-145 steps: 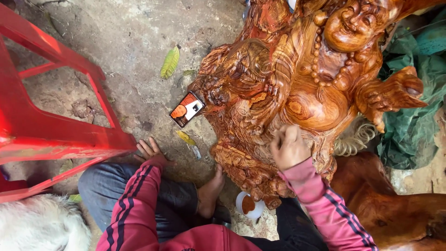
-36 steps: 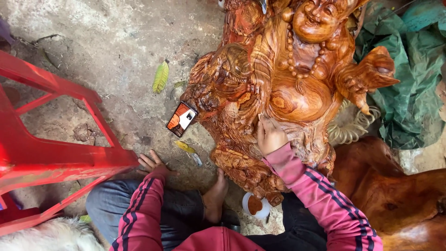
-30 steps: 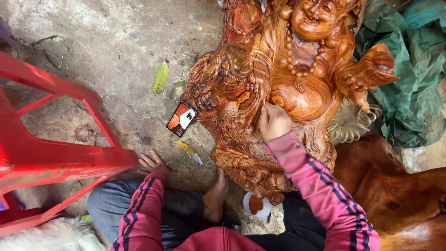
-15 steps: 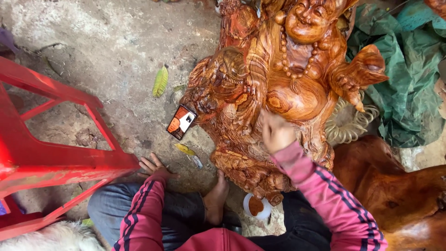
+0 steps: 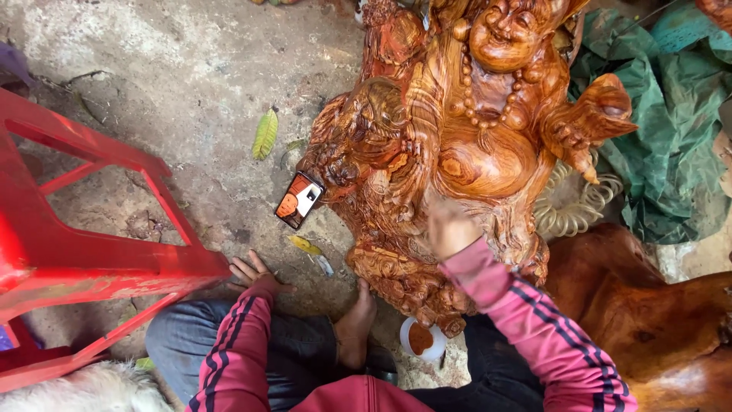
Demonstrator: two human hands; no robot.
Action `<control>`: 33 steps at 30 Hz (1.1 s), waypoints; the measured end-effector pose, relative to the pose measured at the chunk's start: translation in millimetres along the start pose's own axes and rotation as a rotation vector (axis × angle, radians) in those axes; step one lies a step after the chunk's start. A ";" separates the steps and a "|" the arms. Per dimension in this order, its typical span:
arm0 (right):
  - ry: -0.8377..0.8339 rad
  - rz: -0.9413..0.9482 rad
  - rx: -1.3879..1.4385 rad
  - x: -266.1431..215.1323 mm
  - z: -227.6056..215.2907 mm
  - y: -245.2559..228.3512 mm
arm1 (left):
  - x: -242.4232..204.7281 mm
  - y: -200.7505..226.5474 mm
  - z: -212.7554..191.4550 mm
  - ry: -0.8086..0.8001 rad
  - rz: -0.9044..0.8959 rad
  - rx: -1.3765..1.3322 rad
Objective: The person is polishing an intricate wooden carving by rubbing its surface with their hands.
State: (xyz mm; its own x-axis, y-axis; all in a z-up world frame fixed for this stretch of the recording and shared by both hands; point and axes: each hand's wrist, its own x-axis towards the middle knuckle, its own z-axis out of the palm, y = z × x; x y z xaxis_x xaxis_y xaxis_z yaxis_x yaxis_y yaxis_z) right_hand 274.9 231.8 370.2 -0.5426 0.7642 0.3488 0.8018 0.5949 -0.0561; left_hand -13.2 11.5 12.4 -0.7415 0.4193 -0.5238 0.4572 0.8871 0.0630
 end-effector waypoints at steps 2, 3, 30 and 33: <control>0.082 0.055 -0.088 22.7 -18.4 6.8 | 0.9 -0.4 -3.1 -0.049 0.020 -0.075; 0.079 0.054 -0.089 23.0 -4.1 12.3 | -2.4 -0.6 1.0 -0.053 0.020 -0.076; -0.039 -0.214 -0.478 6.8 -28.8 19.1 | 1.4 -1.4 2.5 -0.046 0.033 -0.050; -0.017 -0.276 -0.490 0.2 -8.4 37.2 | 5.1 -3.3 4.3 -0.037 0.027 0.003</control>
